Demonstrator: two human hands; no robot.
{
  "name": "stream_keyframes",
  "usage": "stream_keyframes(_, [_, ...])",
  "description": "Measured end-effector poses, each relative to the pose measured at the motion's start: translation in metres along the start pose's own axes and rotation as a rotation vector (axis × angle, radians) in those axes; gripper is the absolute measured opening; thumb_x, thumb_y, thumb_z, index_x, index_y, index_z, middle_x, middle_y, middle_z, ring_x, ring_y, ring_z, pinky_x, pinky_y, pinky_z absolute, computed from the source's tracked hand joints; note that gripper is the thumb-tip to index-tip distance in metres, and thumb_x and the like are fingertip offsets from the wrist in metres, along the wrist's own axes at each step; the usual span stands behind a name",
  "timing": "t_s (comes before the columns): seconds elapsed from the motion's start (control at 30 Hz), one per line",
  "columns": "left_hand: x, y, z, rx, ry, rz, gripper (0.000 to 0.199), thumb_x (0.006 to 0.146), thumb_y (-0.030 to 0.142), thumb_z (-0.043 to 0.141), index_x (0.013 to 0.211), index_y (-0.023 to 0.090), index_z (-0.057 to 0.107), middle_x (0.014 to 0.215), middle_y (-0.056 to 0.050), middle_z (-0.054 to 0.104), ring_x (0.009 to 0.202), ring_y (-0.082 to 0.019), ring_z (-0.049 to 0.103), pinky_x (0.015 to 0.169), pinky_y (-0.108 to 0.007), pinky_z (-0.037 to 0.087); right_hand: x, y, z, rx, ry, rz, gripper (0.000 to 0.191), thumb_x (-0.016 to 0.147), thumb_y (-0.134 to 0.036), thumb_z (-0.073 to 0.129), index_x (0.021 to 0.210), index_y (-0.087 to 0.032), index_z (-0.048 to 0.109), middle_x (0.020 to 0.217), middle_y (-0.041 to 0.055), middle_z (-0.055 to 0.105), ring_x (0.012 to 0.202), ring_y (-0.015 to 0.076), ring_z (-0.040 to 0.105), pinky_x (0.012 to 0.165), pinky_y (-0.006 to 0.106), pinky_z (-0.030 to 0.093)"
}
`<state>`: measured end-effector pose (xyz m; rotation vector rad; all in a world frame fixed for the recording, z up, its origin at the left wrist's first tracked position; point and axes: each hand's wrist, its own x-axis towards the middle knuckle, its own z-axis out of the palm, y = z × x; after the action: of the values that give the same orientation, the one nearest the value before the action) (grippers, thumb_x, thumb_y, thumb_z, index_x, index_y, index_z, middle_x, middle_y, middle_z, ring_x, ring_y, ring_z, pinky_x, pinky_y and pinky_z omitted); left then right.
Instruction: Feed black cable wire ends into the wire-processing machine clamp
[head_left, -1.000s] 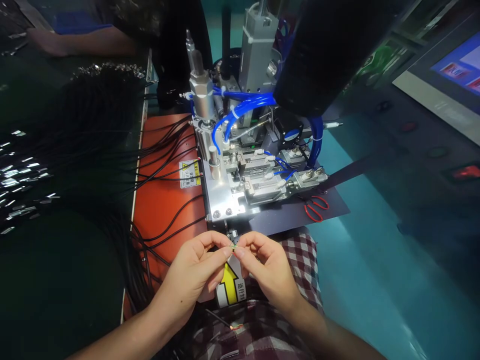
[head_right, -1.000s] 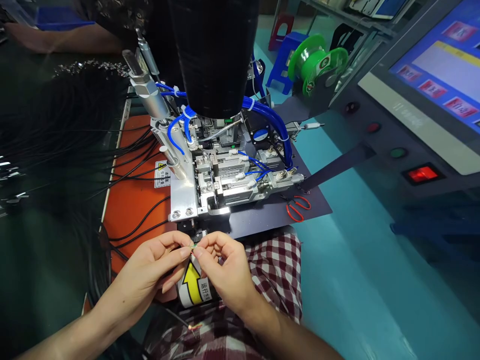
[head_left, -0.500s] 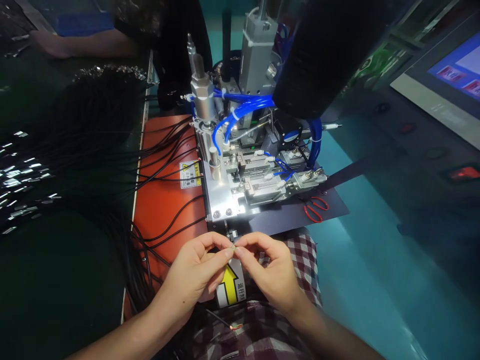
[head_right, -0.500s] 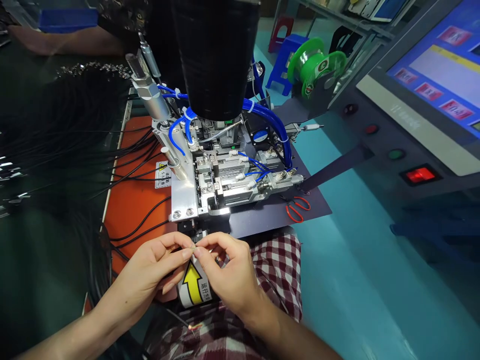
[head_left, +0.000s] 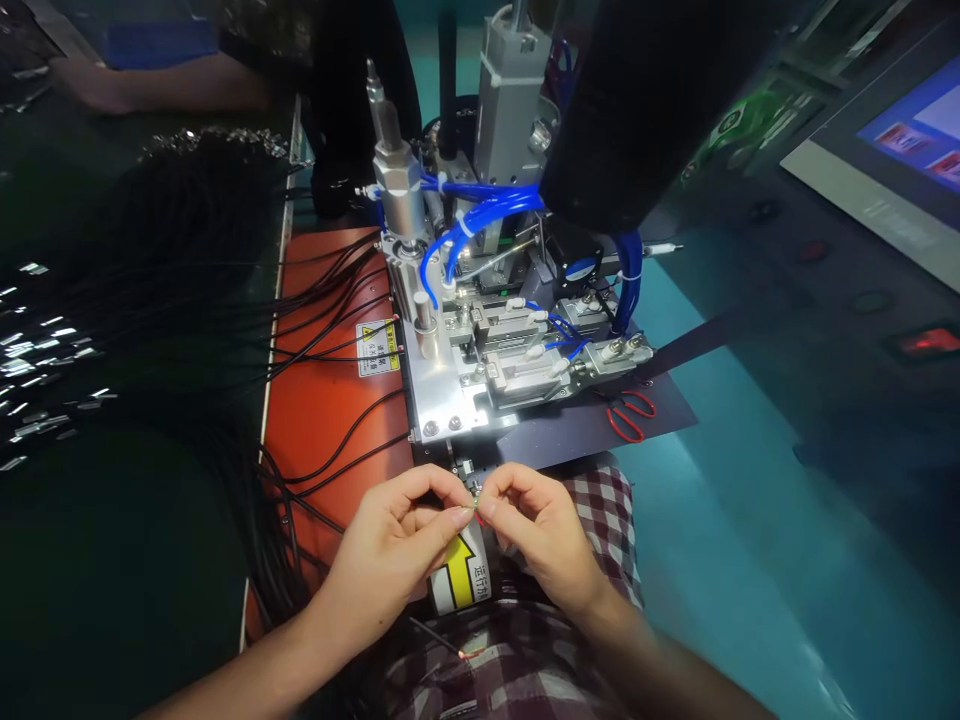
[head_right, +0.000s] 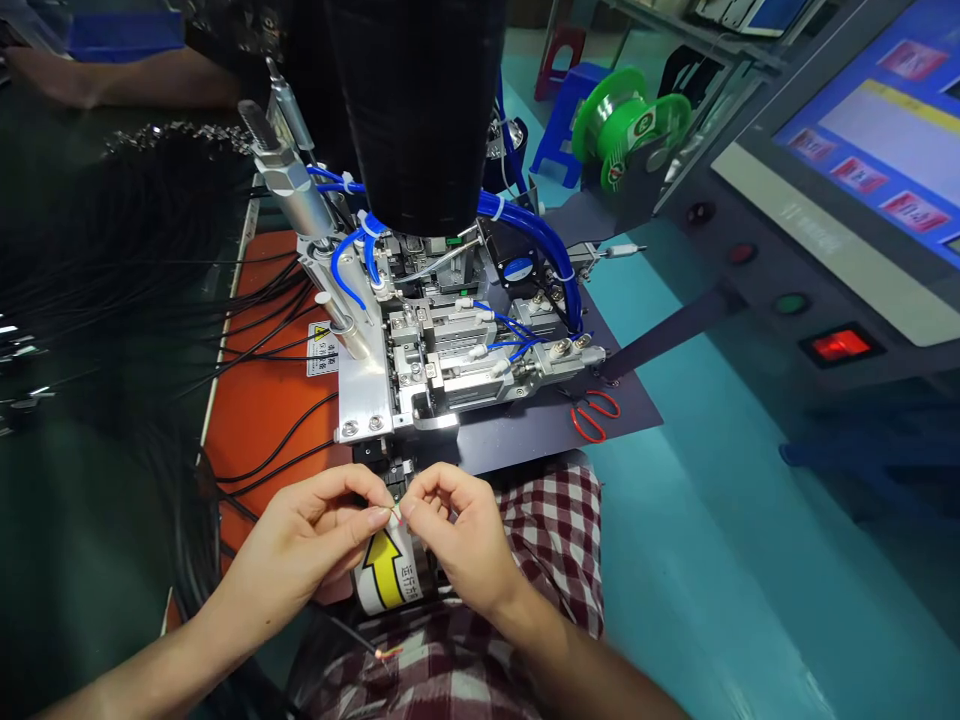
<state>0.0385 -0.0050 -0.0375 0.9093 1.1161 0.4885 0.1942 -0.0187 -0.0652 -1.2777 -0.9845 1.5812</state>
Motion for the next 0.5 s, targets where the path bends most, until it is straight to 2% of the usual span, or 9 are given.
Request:
stream_keyframes(0.1, [0.0,0.003,-0.003,0.297,0.09,0.13,0.015,0.087,0.035,0.051,0.092,0.021,0.053,0.056,0.006,0.043,0.045,-0.008,0.039,0.039,-0.018,0.032,0.004,0.004,-0.005,-0.004,-0.003,0.003,0.016,0.077,-0.025,0.061,0.066,-0.017,0.055,0.054,-0.0054,0.045,0.049,0.0086,0.037,0.047,0.022,0.03])
stream_keyframes(0.17, [0.001,0.003,-0.007,0.557,0.181,0.309,0.01,0.088,0.028,0.05,0.094,0.022,0.054,0.074,0.001,0.053,0.063,-0.012,0.052,0.055,-0.021,0.043,0.011,0.005,-0.008,-0.021,0.008,0.006,0.016,0.077,-0.027,0.062,0.066,-0.017,0.055,0.055,-0.0048,0.046,0.049,0.009,0.038,0.048,0.023,0.031])
stream_keyframes(0.27, [0.005,-0.003,-0.013,0.834,0.219,0.509,0.016,0.091,0.018,0.042,0.096,0.02,0.057,0.088,-0.003,0.053,0.081,-0.015,0.055,0.072,-0.025,0.045,0.023,0.008,-0.013,-0.055,0.022,0.023,0.018,0.075,-0.03,0.063,0.065,-0.017,0.056,0.056,-0.004,0.047,0.049,0.0093,0.039,0.046,0.023,0.031])
stream_keyframes(0.5, [0.011,-0.013,-0.019,1.022,0.155,0.583,0.03,0.09,0.012,0.039,0.113,0.017,0.057,0.094,-0.007,0.049,0.083,-0.016,0.057,0.068,-0.025,0.048,0.038,0.018,-0.019,-0.068,-0.006,0.023,0.018,0.074,-0.031,0.063,0.065,-0.018,0.056,0.053,-0.0048,0.047,0.047,0.009,0.038,0.045,0.023,0.031])
